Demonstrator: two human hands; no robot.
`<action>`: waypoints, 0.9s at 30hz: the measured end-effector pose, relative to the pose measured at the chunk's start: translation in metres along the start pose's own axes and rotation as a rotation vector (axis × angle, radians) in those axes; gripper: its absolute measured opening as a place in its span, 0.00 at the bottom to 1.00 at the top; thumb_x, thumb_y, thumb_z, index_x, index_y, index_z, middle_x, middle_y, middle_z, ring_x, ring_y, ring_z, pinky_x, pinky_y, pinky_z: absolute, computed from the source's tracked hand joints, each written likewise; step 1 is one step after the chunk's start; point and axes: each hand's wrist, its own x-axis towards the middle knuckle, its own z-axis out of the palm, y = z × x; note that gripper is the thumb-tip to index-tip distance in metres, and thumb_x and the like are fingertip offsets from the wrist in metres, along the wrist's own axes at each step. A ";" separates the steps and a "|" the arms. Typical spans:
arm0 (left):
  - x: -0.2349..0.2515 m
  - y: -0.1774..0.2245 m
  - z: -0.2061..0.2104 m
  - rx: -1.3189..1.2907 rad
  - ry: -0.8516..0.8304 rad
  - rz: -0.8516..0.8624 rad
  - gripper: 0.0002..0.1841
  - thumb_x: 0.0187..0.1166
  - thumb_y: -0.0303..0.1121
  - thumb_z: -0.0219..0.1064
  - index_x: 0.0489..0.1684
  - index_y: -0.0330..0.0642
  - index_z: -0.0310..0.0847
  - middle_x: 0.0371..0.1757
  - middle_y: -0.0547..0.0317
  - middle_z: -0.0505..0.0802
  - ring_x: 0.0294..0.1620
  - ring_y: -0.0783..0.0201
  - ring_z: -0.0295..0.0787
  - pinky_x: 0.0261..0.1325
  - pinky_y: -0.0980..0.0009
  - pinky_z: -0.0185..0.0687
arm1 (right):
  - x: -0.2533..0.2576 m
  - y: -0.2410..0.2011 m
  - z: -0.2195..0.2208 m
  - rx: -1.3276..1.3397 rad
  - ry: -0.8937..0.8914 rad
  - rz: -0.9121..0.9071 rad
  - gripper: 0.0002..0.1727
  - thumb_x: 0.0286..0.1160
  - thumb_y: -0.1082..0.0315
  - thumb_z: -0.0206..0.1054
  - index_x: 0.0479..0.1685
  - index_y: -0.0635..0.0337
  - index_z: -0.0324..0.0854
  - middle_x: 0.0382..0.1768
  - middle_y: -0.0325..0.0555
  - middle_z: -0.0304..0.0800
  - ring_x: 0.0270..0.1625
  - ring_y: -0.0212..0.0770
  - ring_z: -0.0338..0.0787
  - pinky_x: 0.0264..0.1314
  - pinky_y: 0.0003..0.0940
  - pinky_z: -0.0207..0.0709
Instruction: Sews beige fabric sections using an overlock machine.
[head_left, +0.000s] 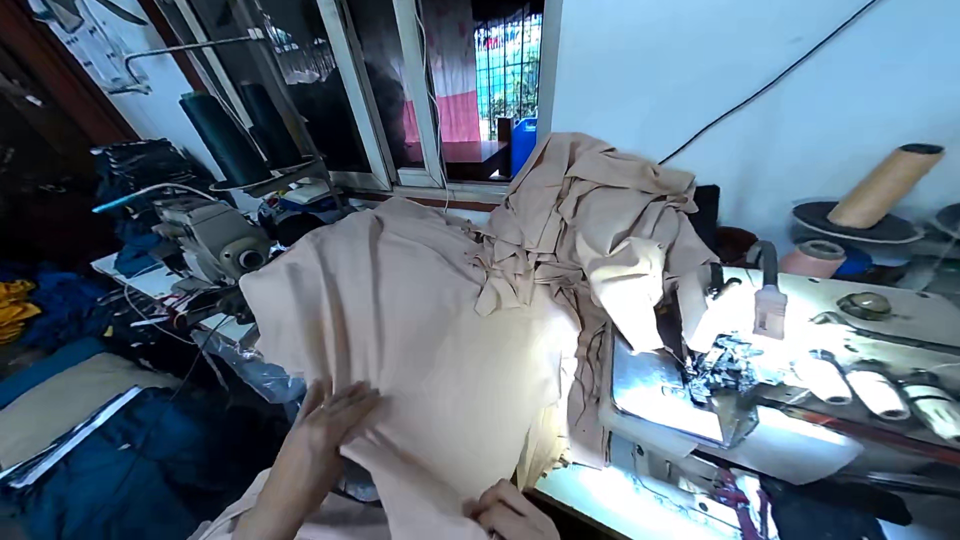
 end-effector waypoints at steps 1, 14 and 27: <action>-0.014 0.002 0.003 0.006 -0.025 -0.026 0.28 0.58 0.13 0.60 0.56 0.44 0.94 0.61 0.55 0.95 0.70 0.46 0.88 0.81 0.27 0.60 | -0.008 0.002 0.006 0.020 -0.049 0.031 0.07 0.72 0.76 0.67 0.35 0.74 0.86 0.44 0.63 0.87 0.45 0.46 0.90 0.48 0.32 0.85; -0.052 0.126 0.103 -0.603 -0.916 0.010 0.09 0.80 0.27 0.66 0.45 0.29 0.89 0.51 0.38 0.92 0.59 0.43 0.89 0.71 0.49 0.79 | -0.101 0.072 -0.044 -0.175 -0.403 1.208 0.18 0.89 0.60 0.61 0.65 0.63 0.82 0.63 0.61 0.86 0.67 0.56 0.86 0.73 0.56 0.75; -0.061 0.184 0.166 -0.541 -1.206 0.022 0.19 0.81 0.33 0.64 0.67 0.33 0.74 0.54 0.34 0.89 0.60 0.37 0.87 0.64 0.38 0.79 | -0.145 0.077 -0.041 0.237 -0.104 1.470 0.30 0.91 0.45 0.53 0.65 0.66 0.82 0.47 0.51 0.94 0.51 0.44 0.94 0.60 0.43 0.86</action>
